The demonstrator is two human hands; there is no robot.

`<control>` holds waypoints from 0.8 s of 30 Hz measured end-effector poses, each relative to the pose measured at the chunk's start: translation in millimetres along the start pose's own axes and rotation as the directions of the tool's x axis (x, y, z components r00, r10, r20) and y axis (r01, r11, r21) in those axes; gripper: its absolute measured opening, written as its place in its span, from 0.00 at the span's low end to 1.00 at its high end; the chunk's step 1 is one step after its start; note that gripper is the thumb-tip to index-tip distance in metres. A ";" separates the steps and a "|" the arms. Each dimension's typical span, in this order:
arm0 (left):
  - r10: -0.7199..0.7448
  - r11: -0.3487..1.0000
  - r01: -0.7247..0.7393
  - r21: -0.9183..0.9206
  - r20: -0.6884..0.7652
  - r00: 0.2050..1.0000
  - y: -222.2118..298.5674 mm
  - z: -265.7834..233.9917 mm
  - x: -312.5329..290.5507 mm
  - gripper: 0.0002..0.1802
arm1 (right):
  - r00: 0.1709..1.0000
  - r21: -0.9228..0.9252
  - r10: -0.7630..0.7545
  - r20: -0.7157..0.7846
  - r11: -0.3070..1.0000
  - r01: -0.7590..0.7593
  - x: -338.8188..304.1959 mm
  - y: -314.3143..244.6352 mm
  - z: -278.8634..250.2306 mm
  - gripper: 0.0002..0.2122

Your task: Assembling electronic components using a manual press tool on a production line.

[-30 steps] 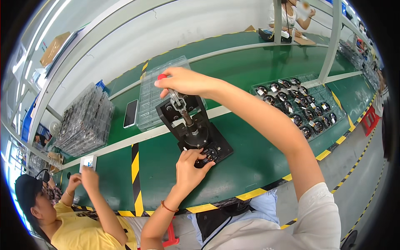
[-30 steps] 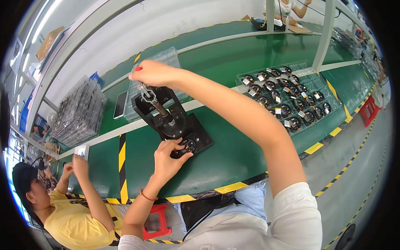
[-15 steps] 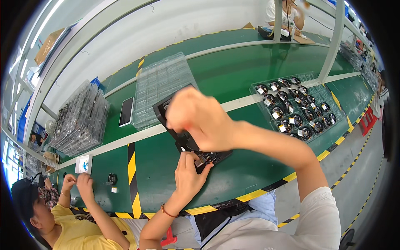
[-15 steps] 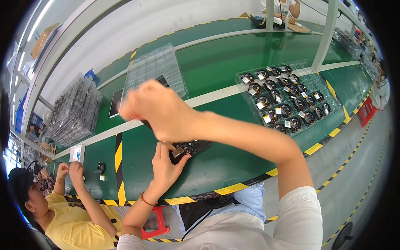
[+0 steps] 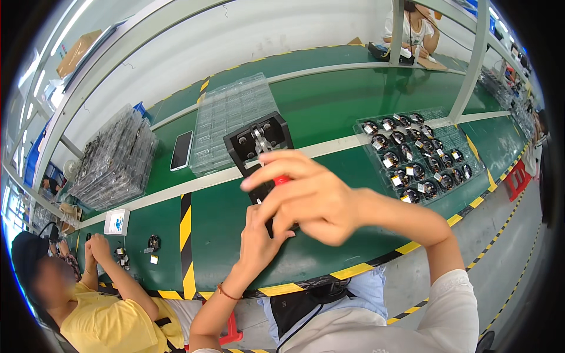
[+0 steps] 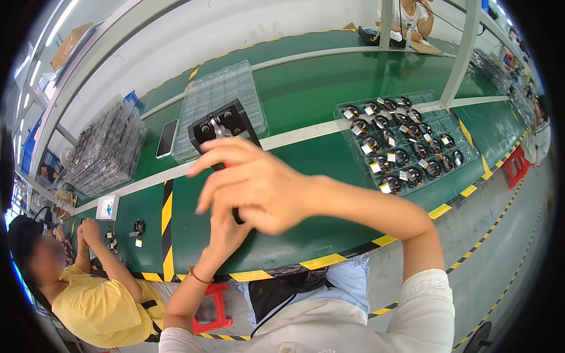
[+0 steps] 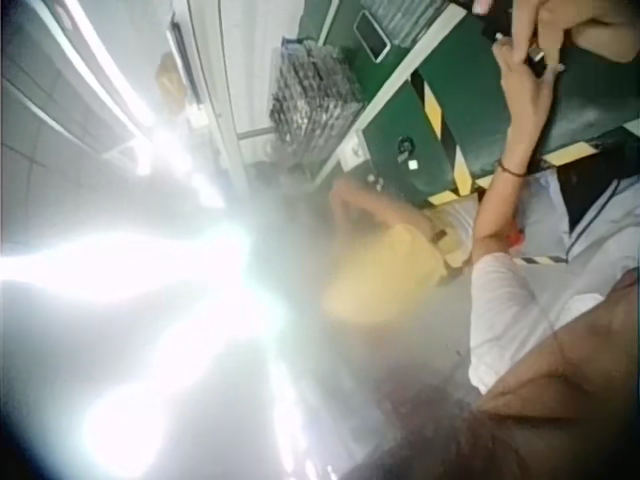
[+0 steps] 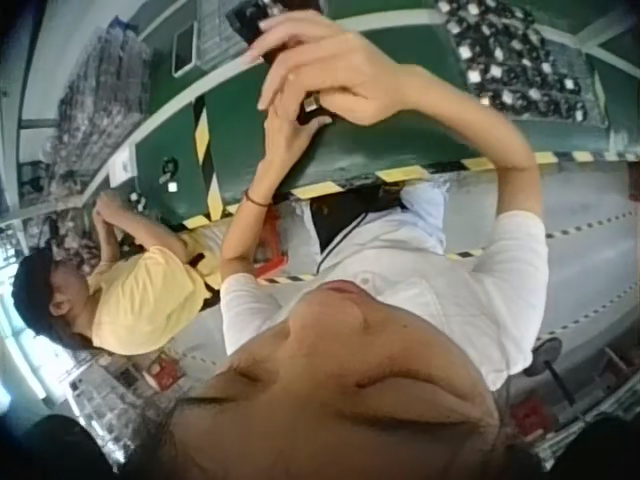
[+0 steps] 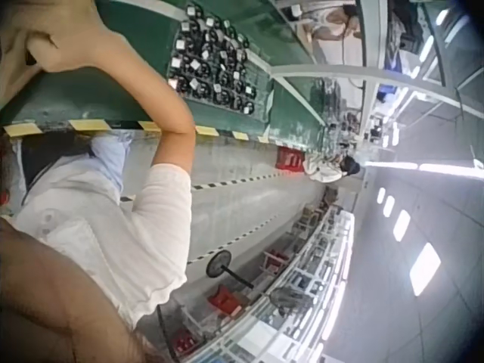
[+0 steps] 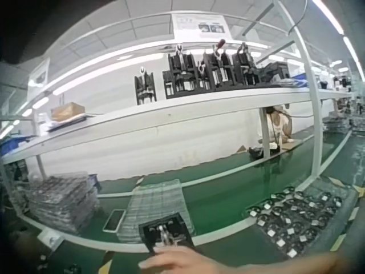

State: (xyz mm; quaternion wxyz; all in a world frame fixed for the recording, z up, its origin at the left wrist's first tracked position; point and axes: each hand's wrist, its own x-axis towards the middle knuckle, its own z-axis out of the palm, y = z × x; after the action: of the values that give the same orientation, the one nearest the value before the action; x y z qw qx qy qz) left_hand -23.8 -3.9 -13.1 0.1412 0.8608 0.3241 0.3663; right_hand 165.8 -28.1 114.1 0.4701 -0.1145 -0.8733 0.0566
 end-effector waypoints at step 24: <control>-0.646 0.340 0.629 0.699 -0.312 0.696 -187.0 -173.5 -94.8 0.25 | 0.949 0.924 0.048 0.312 -0.249 -0.292 30.5 -109.5 19.8 0.26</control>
State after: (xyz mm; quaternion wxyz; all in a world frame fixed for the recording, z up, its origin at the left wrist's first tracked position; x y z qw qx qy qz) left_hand -283.5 74.6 -34.0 -0.1017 0.6415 0.7538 0.0992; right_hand 117.0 -126.1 150.4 0.2987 0.1783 -0.5077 0.7882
